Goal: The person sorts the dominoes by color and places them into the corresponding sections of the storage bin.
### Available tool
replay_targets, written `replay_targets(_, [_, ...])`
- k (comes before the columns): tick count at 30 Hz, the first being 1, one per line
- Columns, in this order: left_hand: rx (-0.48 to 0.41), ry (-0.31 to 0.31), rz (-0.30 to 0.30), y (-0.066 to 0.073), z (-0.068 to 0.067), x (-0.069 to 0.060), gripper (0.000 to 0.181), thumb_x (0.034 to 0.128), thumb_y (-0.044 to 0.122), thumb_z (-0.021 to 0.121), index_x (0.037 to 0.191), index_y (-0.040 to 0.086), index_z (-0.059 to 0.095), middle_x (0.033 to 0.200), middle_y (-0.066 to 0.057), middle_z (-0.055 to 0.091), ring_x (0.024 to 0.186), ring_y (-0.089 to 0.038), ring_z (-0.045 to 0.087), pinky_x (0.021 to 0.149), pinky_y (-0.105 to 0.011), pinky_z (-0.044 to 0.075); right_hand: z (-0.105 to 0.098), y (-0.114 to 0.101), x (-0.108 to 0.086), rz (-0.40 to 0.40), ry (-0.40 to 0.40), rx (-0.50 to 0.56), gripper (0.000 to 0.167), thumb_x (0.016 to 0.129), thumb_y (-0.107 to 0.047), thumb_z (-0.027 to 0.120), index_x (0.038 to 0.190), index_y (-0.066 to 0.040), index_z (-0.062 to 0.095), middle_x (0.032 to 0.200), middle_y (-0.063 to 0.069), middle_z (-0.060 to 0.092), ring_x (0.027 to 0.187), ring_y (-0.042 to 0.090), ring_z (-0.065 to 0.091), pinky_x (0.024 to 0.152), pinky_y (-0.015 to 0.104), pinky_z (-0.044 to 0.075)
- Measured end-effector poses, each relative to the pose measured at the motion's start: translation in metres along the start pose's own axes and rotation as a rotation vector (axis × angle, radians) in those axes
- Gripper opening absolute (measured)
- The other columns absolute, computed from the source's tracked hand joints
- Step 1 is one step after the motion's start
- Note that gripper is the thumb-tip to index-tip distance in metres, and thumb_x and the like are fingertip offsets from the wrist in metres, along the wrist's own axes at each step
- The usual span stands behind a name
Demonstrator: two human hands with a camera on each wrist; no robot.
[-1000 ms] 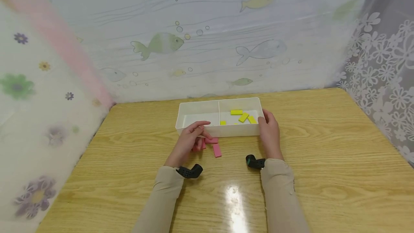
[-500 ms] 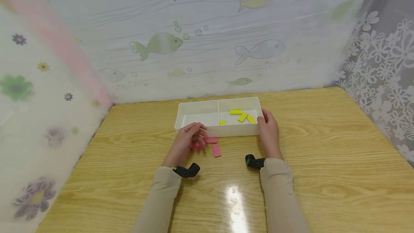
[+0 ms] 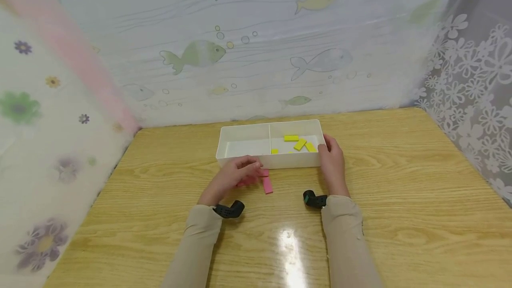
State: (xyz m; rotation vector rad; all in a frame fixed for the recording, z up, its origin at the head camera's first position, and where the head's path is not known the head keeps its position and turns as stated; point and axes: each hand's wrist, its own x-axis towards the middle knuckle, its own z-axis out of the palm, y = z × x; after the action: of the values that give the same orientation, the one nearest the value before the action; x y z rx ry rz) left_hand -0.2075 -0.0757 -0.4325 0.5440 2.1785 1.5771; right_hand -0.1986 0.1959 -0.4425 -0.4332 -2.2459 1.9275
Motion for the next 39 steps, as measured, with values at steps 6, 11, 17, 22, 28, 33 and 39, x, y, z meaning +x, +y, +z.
replay_targets(6, [0.167,-0.038,0.022,0.001,0.001,0.002,0.023,0.0858,0.036,0.058,0.1,0.019,0.063,0.084,-0.004,0.064,0.07,-0.022,0.058,0.058,-0.037,0.047,0.0,0.0,0.001,-0.01,0.002,-0.003,0.048,0.095,-0.028,0.033,0.139,-0.009,0.031,0.139,0.008,0.033,0.125,0.023,0.03,0.1,0.042,0.026])
replay_targets(11, [0.182,-0.019,-0.011,0.007,0.0,-0.002,0.025,0.0872,0.031,0.057,0.104,0.013,0.063,0.081,-0.011,0.062,0.066,-0.028,0.056,0.057,-0.037,0.047,0.0,0.0,0.001,-0.006,0.004,-0.008,0.047,0.095,-0.026,0.032,0.139,-0.009,0.031,0.139,0.008,0.033,0.126,0.022,0.029,0.1,0.041,0.026])
replay_targets(17, [0.165,-0.06,0.006,0.029,-0.001,-0.013,0.026,0.0909,0.021,0.053,0.107,0.003,0.061,0.086,-0.021,0.06,0.067,-0.041,0.056,0.061,-0.048,0.047,0.0,-0.002,0.0,0.003,0.002,-0.012,0.048,0.095,-0.027,0.032,0.139,-0.01,0.03,0.14,0.008,0.032,0.126,0.022,0.029,0.101,0.041,0.025])
replay_targets(22, [0.165,-0.114,0.021,0.021,0.0,-0.008,0.024,0.0925,0.021,0.05,0.106,0.004,0.062,0.082,-0.015,0.063,0.056,-0.035,0.057,0.056,-0.041,0.049,0.0,-0.002,0.001,0.004,0.002,-0.017,0.048,0.095,-0.027,0.032,0.139,-0.01,0.03,0.14,0.008,0.032,0.126,0.022,0.029,0.101,0.041,0.025])
replay_targets(28, [0.182,-0.128,-0.068,0.009,0.003,-0.001,0.021,0.0916,0.024,0.051,0.105,0.01,0.061,0.08,-0.011,0.064,0.053,-0.027,0.057,0.055,-0.035,0.05,-0.001,-0.002,0.0,0.01,0.003,-0.017,0.048,0.095,-0.028,0.032,0.139,-0.01,0.03,0.14,0.008,0.032,0.126,0.022,0.029,0.101,0.041,0.026])
replay_targets(33, [0.224,-0.109,-0.102,0.012,0.006,-0.002,0.023,0.0903,0.026,0.053,0.107,0.013,0.061,0.081,-0.009,0.063,0.054,-0.022,0.057,0.055,-0.031,0.049,-0.001,-0.002,0.0,0.006,0.0,-0.011,0.048,0.095,-0.027,0.033,0.139,-0.009,0.03,0.14,0.008,0.032,0.126,0.022,0.029,0.101,0.041,0.025])
replay_targets(39, [0.347,-0.082,-0.108,0.015,0.015,-0.001,0.022,0.087,0.024,0.059,0.105,0.013,0.06,0.088,0.0,0.062,0.052,-0.02,0.056,0.055,-0.028,0.047,0.0,-0.002,0.0,-0.006,-0.003,-0.01,0.048,0.095,-0.027,0.033,0.139,-0.008,0.03,0.139,0.009,0.033,0.125,0.023,0.03,0.1,0.042,0.026])
